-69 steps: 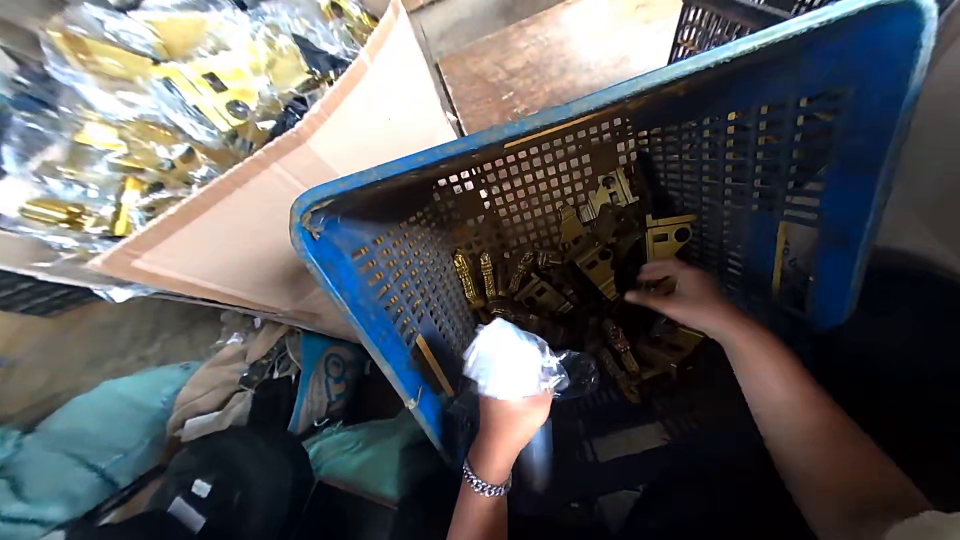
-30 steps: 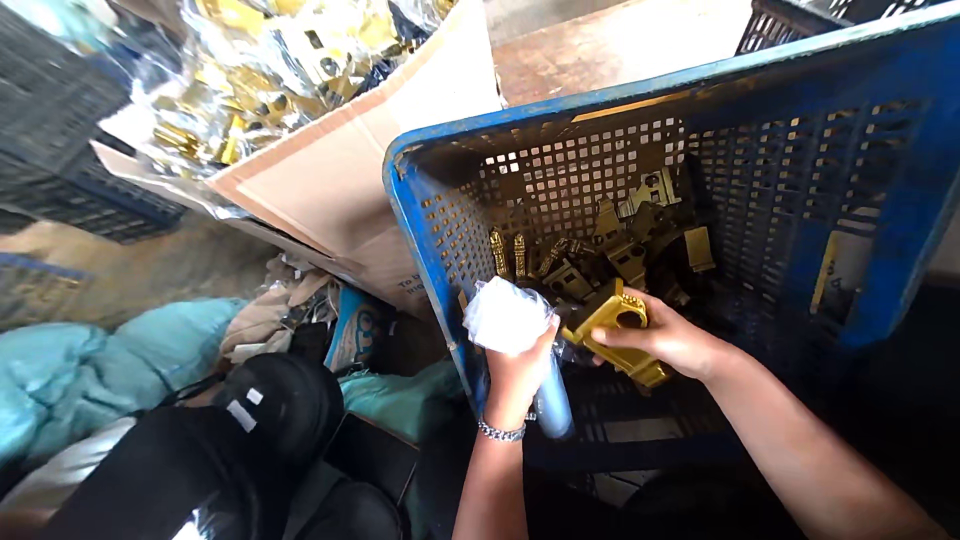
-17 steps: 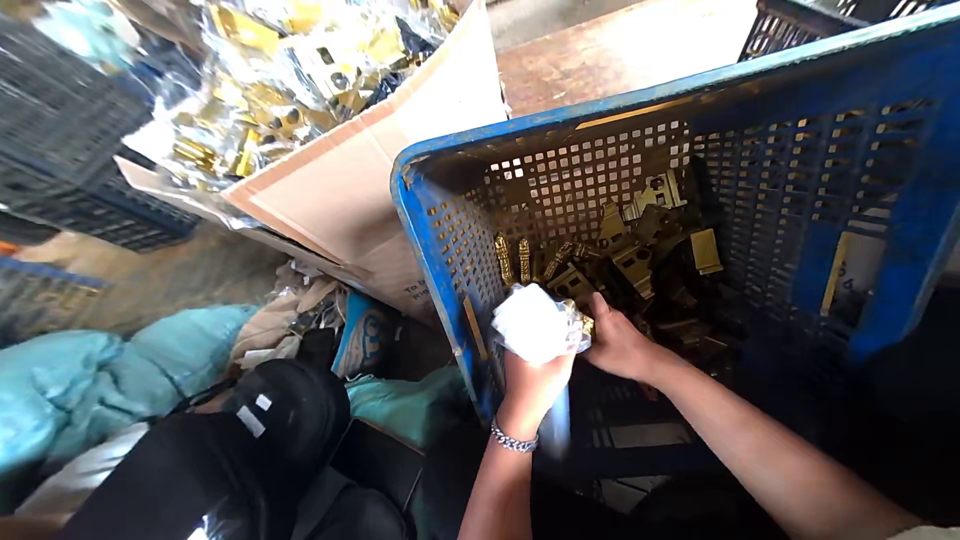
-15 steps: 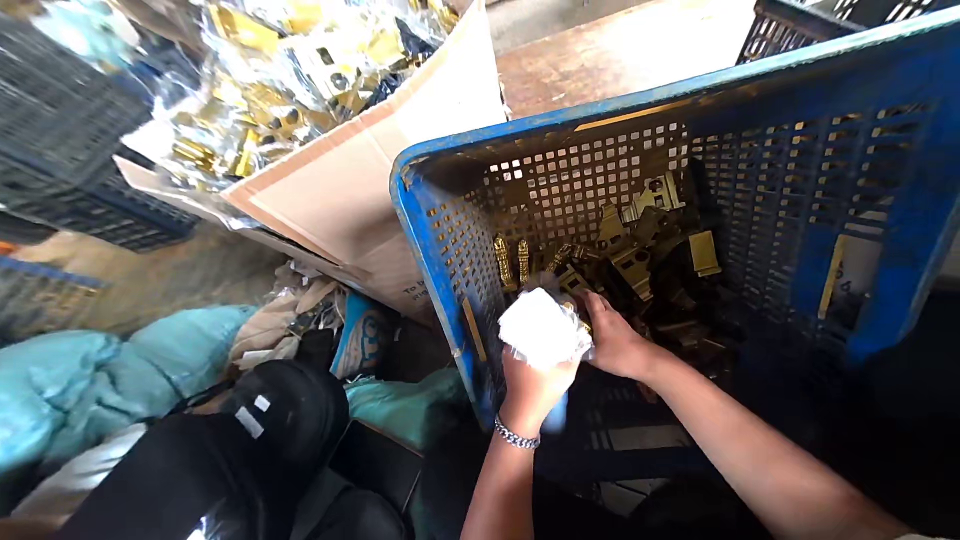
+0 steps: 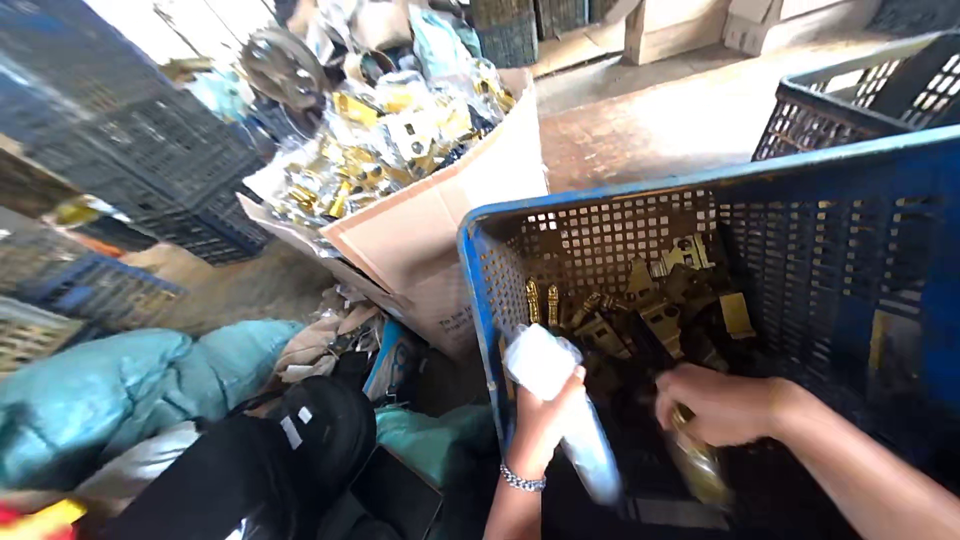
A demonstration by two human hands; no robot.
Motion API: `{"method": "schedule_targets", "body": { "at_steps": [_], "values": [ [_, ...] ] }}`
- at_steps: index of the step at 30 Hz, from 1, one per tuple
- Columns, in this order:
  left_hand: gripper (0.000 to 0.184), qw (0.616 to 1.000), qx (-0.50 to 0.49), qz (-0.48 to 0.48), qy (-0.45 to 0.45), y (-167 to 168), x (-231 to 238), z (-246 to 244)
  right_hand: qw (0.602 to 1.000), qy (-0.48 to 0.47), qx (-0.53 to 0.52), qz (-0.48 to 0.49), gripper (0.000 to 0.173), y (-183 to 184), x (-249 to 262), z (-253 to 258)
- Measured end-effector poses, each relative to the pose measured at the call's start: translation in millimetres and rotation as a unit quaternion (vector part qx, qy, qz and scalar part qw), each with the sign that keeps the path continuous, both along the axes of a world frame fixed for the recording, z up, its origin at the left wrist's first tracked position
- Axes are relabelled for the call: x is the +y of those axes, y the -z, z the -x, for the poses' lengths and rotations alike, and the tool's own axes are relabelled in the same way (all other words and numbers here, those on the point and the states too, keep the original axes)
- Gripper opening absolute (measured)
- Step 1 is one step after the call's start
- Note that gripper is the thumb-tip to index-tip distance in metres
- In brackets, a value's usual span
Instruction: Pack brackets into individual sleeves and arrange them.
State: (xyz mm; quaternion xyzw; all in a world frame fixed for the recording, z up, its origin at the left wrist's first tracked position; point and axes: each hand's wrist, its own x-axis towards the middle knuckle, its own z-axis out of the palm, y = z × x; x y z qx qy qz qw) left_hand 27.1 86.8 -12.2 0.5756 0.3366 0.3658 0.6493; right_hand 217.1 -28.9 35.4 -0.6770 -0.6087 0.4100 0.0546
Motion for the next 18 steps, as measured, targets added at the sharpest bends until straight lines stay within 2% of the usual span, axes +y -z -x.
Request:
{"method": "schedule_targets", "body": {
  "at_steps": [1,2,3,4,5,6,7,8,10,11,12,13,16,18],
  "values": [
    [0.049,0.999,-0.012,0.040,-0.020,-6,6,3,0.998,-0.049,0.025,-0.014,0.019,-16,-4,-7],
    [0.049,0.998,-0.023,0.058,-0.029,-10,8,5,0.990,-0.064,0.076,-0.104,0.015,-32,-11,-16],
    [0.051,0.998,-0.025,0.059,-0.029,-11,8,6,0.956,-0.046,0.143,-0.252,0.014,-43,-17,-25],
    [0.051,0.998,-0.019,0.051,-0.030,-12,5,6,0.897,-0.002,0.200,-0.395,0.015,-53,-14,-29],
    [0.051,0.999,-0.004,0.037,-0.024,-9,2,5,0.832,0.071,0.246,-0.492,0.020,-65,-4,-27],
    [0.053,0.999,0.007,0.029,-0.027,-6,0,2,0.782,0.147,0.273,-0.541,0.031,-74,9,-22],
    [0.061,0.999,0.029,0.010,-0.025,-2,-3,0,0.775,0.197,0.250,-0.546,0.044,-77,18,-18],
    [0.070,0.998,0.055,-0.013,-0.020,1,-6,-1,0.808,0.214,0.194,-0.514,0.051,-71,24,-11],
    [0.075,0.995,0.085,-0.048,-0.001,4,-13,-2,0.907,0.169,0.109,-0.370,0.052,-43,26,12],
    [0.071,0.994,0.085,-0.065,0.003,7,-16,-4,0.944,0.142,0.107,-0.279,0.049,-30,25,22],
    [0.069,0.993,0.082,-0.080,0.006,10,-19,-7,0.957,0.143,0.119,-0.221,0.042,-14,24,31],
    [0.066,0.992,0.079,-0.100,0.010,13,-20,-8,0.955,0.160,0.130,-0.212,0.036,3,22,36],
    [0.064,0.981,0.076,-0.172,0.037,19,-21,-9,0.914,0.237,0.188,-0.271,0.021,39,12,41],
    [0.068,0.991,0.035,-0.107,0.075,17,-23,-9,0.889,0.295,0.239,-0.258,0.017,46,5,40]
  ]
}}
